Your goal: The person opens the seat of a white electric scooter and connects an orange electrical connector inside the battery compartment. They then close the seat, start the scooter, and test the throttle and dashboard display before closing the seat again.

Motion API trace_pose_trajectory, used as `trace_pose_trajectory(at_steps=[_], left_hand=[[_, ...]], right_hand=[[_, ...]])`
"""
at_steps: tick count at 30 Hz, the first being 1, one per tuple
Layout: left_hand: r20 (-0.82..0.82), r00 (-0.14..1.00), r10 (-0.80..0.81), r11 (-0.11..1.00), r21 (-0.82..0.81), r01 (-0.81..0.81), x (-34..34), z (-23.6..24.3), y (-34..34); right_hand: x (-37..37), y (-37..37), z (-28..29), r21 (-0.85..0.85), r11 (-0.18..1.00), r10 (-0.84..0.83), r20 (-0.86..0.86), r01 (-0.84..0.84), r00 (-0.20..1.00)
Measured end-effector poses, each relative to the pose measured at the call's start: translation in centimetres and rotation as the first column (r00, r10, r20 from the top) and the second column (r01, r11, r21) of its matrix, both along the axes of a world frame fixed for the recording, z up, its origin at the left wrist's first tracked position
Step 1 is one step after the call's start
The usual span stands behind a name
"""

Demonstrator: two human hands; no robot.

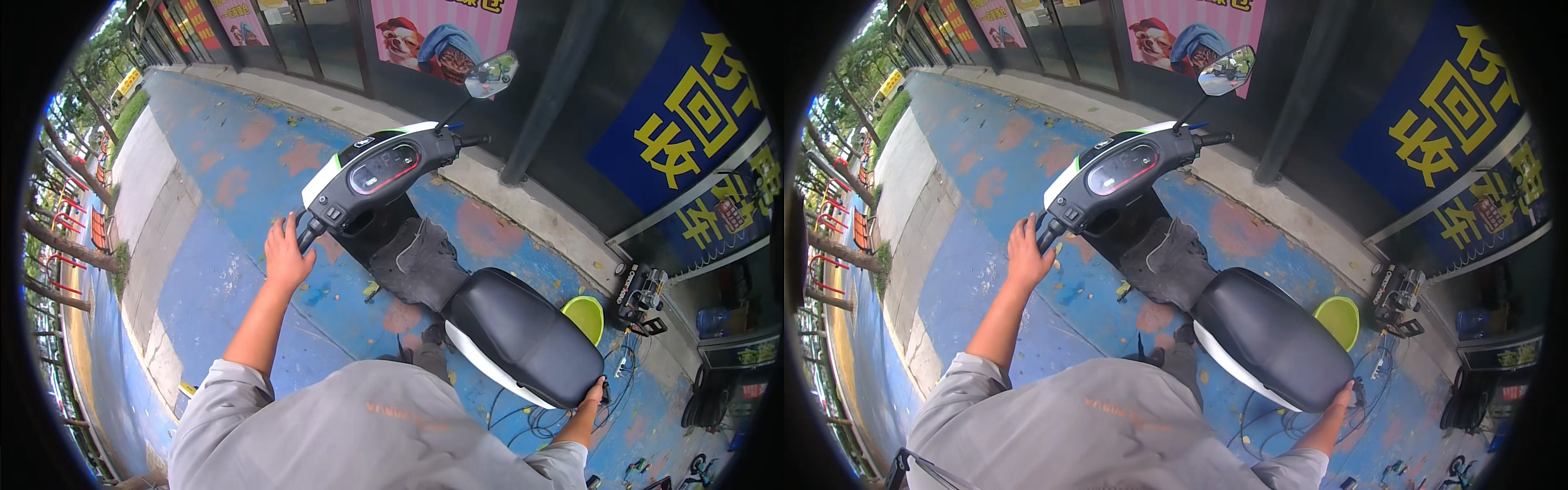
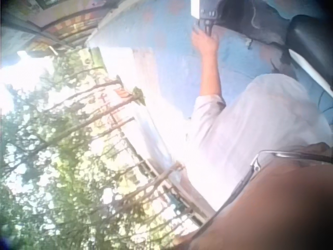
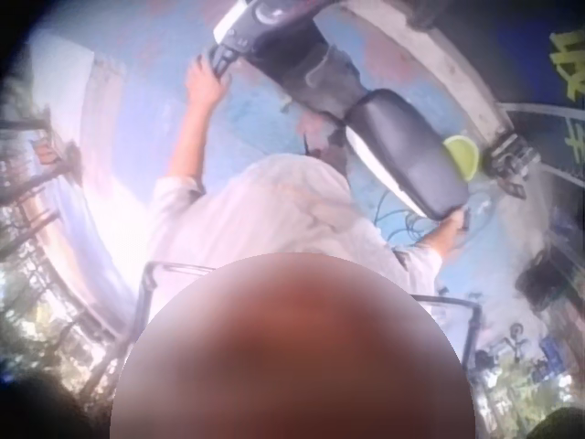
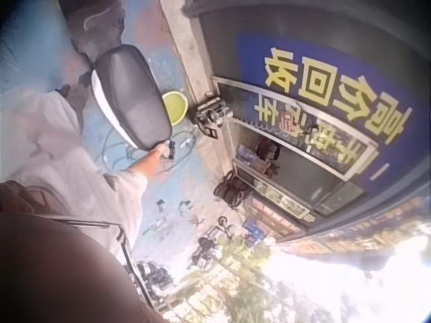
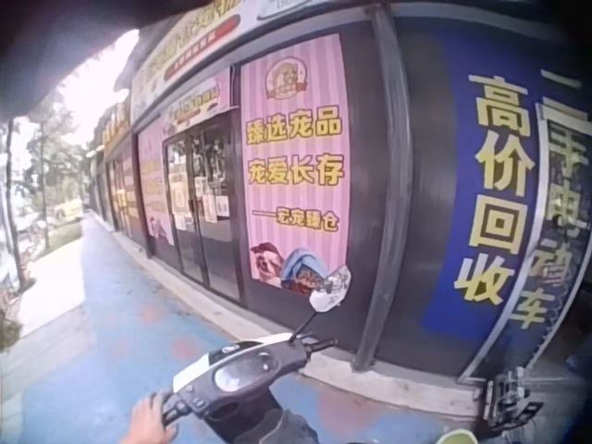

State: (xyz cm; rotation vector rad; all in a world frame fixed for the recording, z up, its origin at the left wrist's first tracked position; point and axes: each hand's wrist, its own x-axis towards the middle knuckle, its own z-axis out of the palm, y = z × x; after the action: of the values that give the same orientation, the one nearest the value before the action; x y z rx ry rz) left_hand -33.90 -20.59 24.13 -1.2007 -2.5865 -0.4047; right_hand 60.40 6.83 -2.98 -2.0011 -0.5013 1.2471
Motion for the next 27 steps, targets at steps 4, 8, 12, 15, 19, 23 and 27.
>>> trace_pose_trajectory(at_steps=[4,8,12,15,19,23,27], left_hand=[[-0.041,0.979,-0.199,0.959,0.2,0.203,3.7,-1.0,-1.1],[0.059,0.86,-0.506,0.85,0.204,0.486,11.6,-1.6,-0.3],[0.515,0.55,-0.657,0.706,0.164,0.69,18.5,-7.2,0.0],[0.718,0.488,-0.495,0.684,-0.024,0.729,22.1,-14.1,-2.9],[0.823,0.553,-0.132,0.595,-0.381,0.708,24.2,-21.6,-7.2],[0.774,0.595,-0.217,0.344,-0.51,0.789,21.8,-33.5,-8.5],[0.796,0.571,-0.203,0.153,-0.55,0.821,32.1,-33.7,-4.8]], right_hand=[[2.7,-1.7,-2.8,-0.153,0.973,0.217,0.339,-0.174,0.915],[0.9,-5.5,-3.2,0.004,0.987,0.139,0.484,-0.161,0.864],[-2.5,-11.6,-1.2,0.08,0.991,0.036,0.618,-0.108,0.785],[-6.1,-18.8,-1.1,0.211,0.974,-0.054,0.583,-0.086,0.811],[-9.0,-33.4,-2.9,-0.07,0.956,0.293,0.325,-0.286,0.899],[-8.3,-49.5,-5.8,-0.398,0.908,0.29,0.377,-0.129,0.88],[2.1,-62.0,-9.2,-0.554,0.82,0.371,0.322,-0.144,0.871]])
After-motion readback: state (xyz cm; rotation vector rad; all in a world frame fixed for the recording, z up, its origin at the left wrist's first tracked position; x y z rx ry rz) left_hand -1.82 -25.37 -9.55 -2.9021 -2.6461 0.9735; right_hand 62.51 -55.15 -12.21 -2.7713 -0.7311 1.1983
